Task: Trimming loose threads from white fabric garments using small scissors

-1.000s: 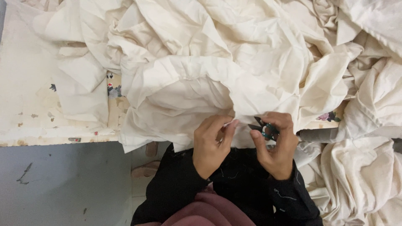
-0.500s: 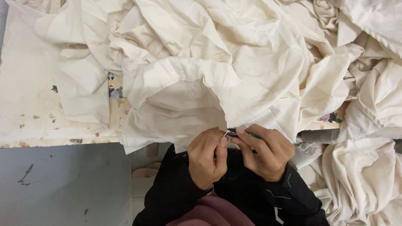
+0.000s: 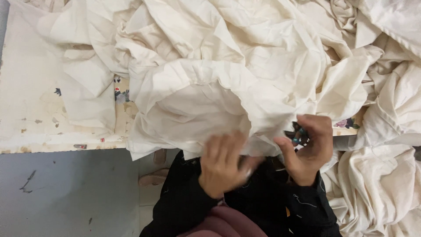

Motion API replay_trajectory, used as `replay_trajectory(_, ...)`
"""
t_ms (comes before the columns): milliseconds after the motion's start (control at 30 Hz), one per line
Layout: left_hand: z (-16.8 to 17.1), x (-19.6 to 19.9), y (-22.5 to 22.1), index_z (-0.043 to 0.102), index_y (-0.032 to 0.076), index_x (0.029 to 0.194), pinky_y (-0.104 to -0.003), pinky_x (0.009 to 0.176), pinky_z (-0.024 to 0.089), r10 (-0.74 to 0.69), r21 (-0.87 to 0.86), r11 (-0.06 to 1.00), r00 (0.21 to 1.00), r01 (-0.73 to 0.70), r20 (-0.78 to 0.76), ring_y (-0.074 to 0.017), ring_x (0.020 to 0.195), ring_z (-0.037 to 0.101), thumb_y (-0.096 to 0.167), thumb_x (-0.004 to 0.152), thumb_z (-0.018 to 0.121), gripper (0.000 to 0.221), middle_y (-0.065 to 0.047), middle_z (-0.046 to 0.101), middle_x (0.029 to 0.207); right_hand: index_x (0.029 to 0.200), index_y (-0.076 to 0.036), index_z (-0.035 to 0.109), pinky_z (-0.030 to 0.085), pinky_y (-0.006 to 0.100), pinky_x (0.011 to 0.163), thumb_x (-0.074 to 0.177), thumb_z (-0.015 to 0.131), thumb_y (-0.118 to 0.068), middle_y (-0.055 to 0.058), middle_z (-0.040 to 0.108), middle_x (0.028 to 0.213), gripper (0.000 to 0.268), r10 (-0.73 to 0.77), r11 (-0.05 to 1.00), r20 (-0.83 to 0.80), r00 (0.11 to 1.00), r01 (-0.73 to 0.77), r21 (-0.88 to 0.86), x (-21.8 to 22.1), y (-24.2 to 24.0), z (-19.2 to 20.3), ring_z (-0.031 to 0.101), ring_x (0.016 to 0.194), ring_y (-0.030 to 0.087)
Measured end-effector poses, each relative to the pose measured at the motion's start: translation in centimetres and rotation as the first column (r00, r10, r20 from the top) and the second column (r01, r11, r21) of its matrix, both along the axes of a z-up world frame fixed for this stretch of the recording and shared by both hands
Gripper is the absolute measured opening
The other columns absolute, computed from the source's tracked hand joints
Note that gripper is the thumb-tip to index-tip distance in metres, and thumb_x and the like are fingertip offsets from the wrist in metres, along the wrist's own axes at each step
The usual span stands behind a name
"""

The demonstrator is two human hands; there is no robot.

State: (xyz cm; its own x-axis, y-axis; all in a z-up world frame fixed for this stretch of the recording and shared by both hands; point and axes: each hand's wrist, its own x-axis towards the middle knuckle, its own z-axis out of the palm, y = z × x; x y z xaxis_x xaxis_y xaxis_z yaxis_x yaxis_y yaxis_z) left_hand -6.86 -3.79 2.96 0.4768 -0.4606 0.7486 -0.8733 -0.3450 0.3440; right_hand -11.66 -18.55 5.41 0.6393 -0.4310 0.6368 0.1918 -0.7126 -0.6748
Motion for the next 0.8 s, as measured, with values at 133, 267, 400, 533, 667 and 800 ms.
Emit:
replay_trajectory(133, 1.8, 1.1, 0.8, 0.052, 0.005, 0.065, -0.03, 0.071, 0.037, -0.285, -0.326, 0.941, 0.739, 0.093, -0.611, -0.0158, 0.06, 0.05, 0.009, 0.081, 0.055, 0.017, -0.001, 0.053, 0.06, 0.1, -0.004, 0.059, 0.038, 0.021, 0.054, 0.072, 0.071, -0.001, 0.006, 0.048, 0.08, 0.03, 0.077, 0.997, -0.188, 0.979, -0.078, 0.001, 0.1, -0.3, 1.2, 0.041, 0.064, 0.013)
replay_trajectory(267, 2.4, 1.6, 1.8, 0.051, 0.007, 0.066, -0.024, 0.063, 0.035, -0.474, -0.46, 0.874, 0.489, 0.157, -0.732, -0.0116, 0.06, 0.04, 0.017, 0.086, 0.05, 0.022, 0.002, 0.046, 0.059, 0.103, -0.004, 0.06, 0.037, 0.022, 0.062, 0.071, 0.063, 0.003, 0.003, 0.051, 0.073, 0.032, 0.173, 0.985, -0.198, 0.965, -0.175, 0.008, 1.0, 0.1, 1.5, 0.043, 0.065, 0.012)
replay_trajectory(400, 2.7, 1.5, 2.3, 0.05, 0.006, 0.069, -0.024, 0.062, 0.036, -0.511, -0.49, 0.855, 0.439, 0.17, -0.739, -0.013, 0.063, 0.044, 0.024, 0.089, 0.043, 0.028, -0.001, 0.047, 0.064, 0.091, -0.005, 0.062, 0.045, 0.017, 0.059, 0.062, 0.053, 0.013, 0.005, 0.045, 0.072, 0.035, 0.236, 0.966, -0.217, 0.947, -0.204, 0.161, 1.5, 0.6, 1.5, 0.047, 0.065, 0.012)
replay_trajectory(533, 2.5, 1.5, 3.4, 0.059, 0.009, 0.082, -0.02, 0.052, 0.039, -0.551, -0.492, 0.834, 0.363, 0.248, -0.751, -0.0082, 0.051, 0.043, 0.013, 0.091, 0.041, 0.02, 0.001, 0.045, 0.056, 0.079, -0.002, 0.061, 0.039, 0.021, 0.056, 0.063, 0.046, 0.014, 0.006, 0.052, 0.071, 0.027, 0.237, 0.969, -0.201, 0.951, -0.215, 0.126, 1.7, 0.4, 1.4, 0.047, 0.065, 0.015)
replay_trajectory(667, 4.6, 2.3, 5.1, 0.057, 0.011, 0.096, -0.023, 0.062, 0.044, -0.544, -0.143, 0.511, 0.19, 0.848, -0.818, -0.0126, 0.061, 0.059, 0.029, 0.084, 0.049, 0.023, -0.001, 0.062, 0.072, 0.068, -0.003, 0.058, 0.038, 0.023, 0.056, 0.077, 0.056, -0.004, 0.007, 0.052, 0.063, 0.01, 0.39, 0.914, -0.114, 0.914, -0.37, 0.164, 1.7, -1.0, 2.1, 0.049, 0.058, 0.015)
replay_trajectory(800, 3.8, 3.3, 5.8, 0.037, 0.008, 0.103, -0.035, 0.082, 0.037, -0.109, 0.051, 0.982, 0.769, 0.181, -0.631, -0.0205, 0.093, 0.049, 0.036, 0.085, 0.043, 0.034, -0.008, 0.049, 0.106, 0.081, 0.0, 0.058, 0.04, 0.028, 0.069, 0.085, 0.053, 0.002, 0.012, 0.058, 0.082, 0.007, 0.197, 0.98, -0.082, 0.977, -0.198, -0.006, 4.0, -2.9, 4.1, 0.053, 0.077, 0.021)
